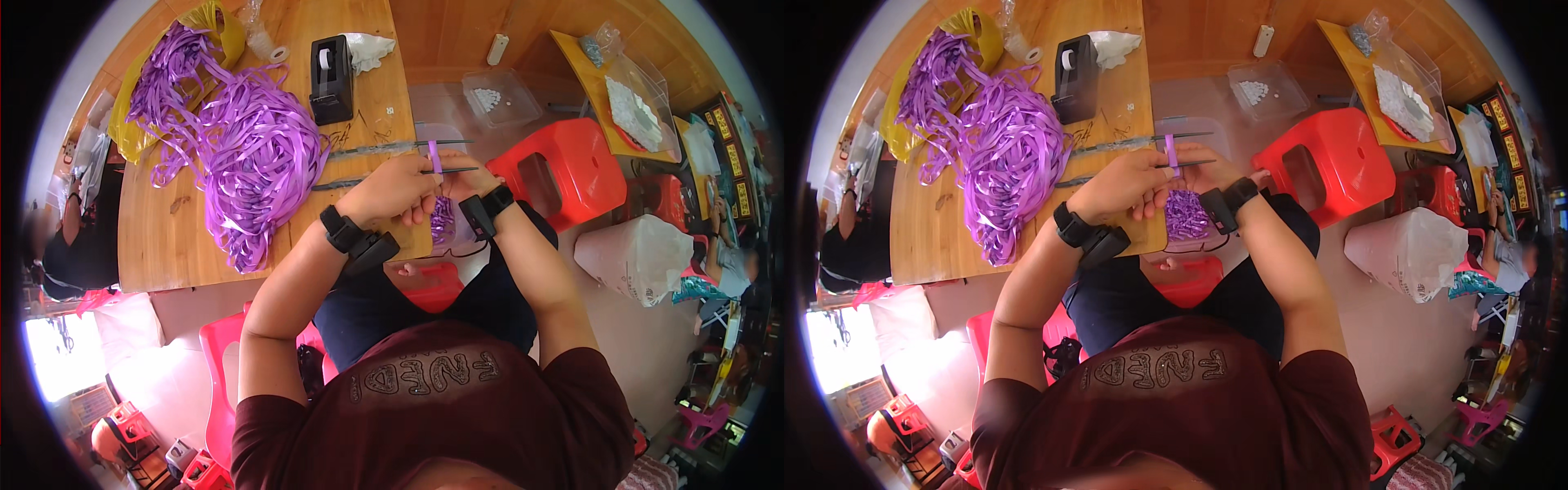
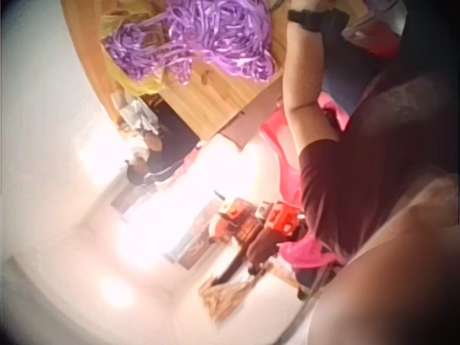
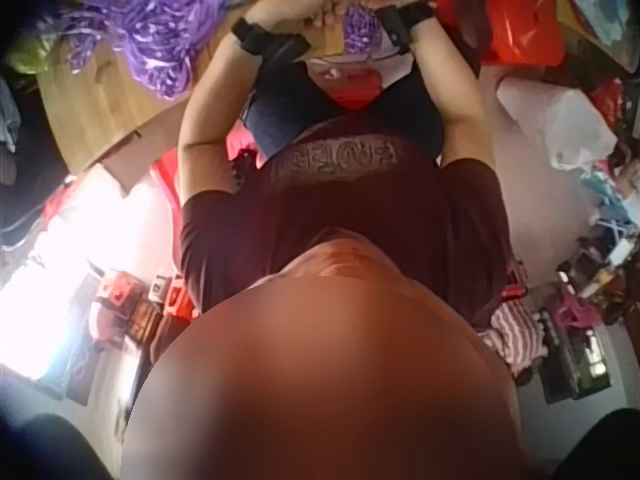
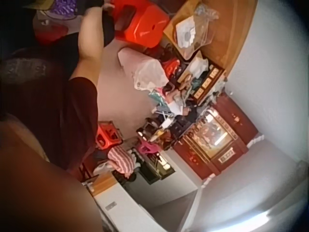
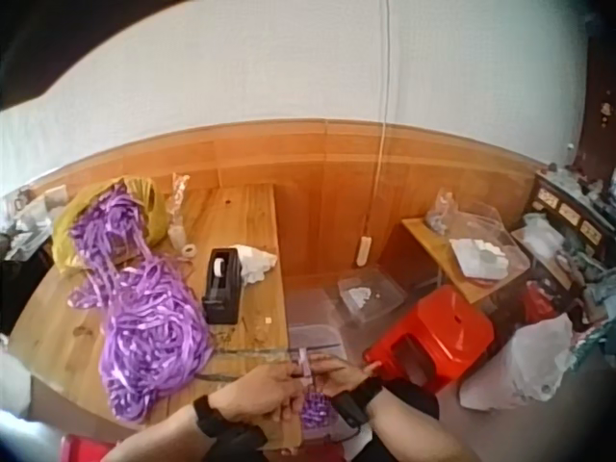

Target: Organizing and measuring purple ribbons at a workshop table against a fixed ruler.

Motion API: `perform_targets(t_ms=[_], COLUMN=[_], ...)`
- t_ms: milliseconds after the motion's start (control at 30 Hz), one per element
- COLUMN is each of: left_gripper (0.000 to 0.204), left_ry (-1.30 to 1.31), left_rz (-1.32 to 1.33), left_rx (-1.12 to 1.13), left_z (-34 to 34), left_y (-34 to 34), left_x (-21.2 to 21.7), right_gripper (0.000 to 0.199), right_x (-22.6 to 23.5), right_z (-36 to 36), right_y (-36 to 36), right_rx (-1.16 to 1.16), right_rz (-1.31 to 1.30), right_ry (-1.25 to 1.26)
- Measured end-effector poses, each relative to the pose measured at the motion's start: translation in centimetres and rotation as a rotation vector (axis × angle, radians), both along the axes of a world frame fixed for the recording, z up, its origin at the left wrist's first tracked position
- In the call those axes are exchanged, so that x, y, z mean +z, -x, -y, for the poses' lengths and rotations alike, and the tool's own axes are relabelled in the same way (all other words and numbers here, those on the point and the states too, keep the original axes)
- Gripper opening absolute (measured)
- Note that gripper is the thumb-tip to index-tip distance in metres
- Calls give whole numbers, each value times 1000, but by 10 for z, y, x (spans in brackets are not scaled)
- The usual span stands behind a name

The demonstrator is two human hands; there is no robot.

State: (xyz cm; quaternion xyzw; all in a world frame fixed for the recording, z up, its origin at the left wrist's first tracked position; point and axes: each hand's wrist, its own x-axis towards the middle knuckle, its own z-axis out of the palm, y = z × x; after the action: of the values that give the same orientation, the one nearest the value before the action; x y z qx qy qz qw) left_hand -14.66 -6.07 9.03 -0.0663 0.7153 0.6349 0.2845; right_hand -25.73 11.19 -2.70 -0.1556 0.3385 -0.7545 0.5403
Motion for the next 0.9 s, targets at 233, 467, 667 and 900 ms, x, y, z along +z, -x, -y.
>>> perform_targets(t_ms=[233, 467, 667, 900], left_gripper=[28, 27, 28, 28], left_ry=[21, 24, 26, 29], left_rz=[-25, -11, -19, -54], left_rx=[-7, 2, 8, 0], left_z=[-1, -3, -2, -3], left_y=[0, 0, -1, -2], left_x=[1, 4, 3, 3], right_gripper=[32, 54, 59, 46], right_x=[11, 16, 38, 69], right_z=[-10, -1, -7, -11], right_y=[-2, -2, -2, -25], right_rx=[-78, -7, 22, -273], right_rz=[-23, 210, 160, -484], right_ry=[-92, 152, 48, -485])
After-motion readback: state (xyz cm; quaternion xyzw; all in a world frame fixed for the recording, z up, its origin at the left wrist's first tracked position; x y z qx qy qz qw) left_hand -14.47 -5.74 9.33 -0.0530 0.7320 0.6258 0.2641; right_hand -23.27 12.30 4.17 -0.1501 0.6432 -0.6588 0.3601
